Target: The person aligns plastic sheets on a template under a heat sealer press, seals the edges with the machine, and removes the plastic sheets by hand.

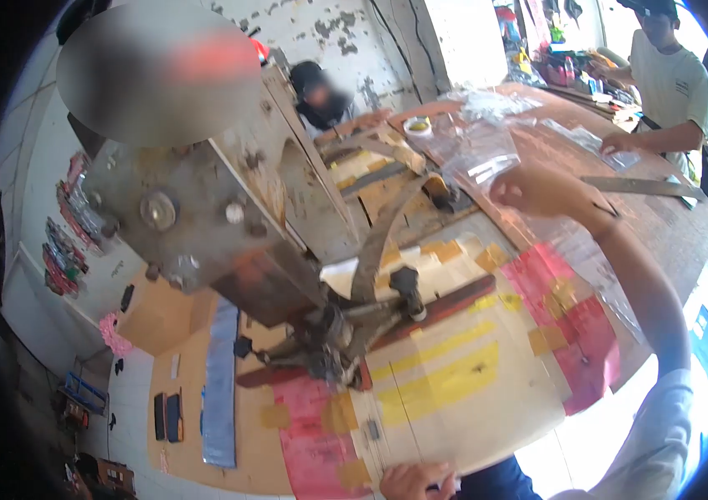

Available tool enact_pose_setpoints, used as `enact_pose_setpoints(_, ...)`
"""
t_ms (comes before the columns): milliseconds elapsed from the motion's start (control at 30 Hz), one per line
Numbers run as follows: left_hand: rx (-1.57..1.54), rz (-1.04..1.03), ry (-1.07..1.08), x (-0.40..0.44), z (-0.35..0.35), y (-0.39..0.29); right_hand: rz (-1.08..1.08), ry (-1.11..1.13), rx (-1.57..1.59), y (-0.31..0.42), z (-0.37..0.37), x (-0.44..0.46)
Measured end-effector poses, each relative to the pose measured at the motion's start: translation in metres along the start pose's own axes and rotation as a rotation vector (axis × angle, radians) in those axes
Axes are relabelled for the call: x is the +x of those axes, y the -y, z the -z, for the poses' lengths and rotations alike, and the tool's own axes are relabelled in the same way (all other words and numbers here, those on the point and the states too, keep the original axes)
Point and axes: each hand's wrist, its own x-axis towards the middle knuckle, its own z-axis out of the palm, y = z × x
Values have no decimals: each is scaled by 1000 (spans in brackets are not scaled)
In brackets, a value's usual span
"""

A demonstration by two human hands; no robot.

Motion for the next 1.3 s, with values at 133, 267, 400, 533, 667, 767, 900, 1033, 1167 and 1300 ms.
enact_pose_setpoints(133,-124,-14,-50,23,23,-18,-81,331,463,120,23,-145)
enact_pose_setpoints(267,-97,-71,-105,8,47,-28,-312,973,1078,168,-35,-264)
enact_pose_setpoints(400,-267,-31,-193,-39,54,-37,-522,1230,1072,214,-146,-331)
enact_pose_setpoints(533,-286,195,3,-119,34,-34,-725,748,501,241,-240,-393)
enact_pose_setpoints(667,-83,424,217,-171,-11,2,-634,106,77,245,-329,-399)
enact_pose_setpoints(767,287,729,397,-220,-49,41,-650,94,175,232,-360,-370)
enact_pose_setpoints(900,221,1045,483,-219,-87,106,-600,529,324,200,-385,-337)
enact_pose_setpoints(1033,152,1046,599,-209,-115,167,-601,369,418,178,-434,-347)
enact_pose_setpoints(1167,-170,812,339,-255,-145,229,-651,151,538,177,-448,-365)
enact_pose_setpoints(1300,-1037,1002,-89,-280,-179,257,-674,108,603,180,-444,-362)
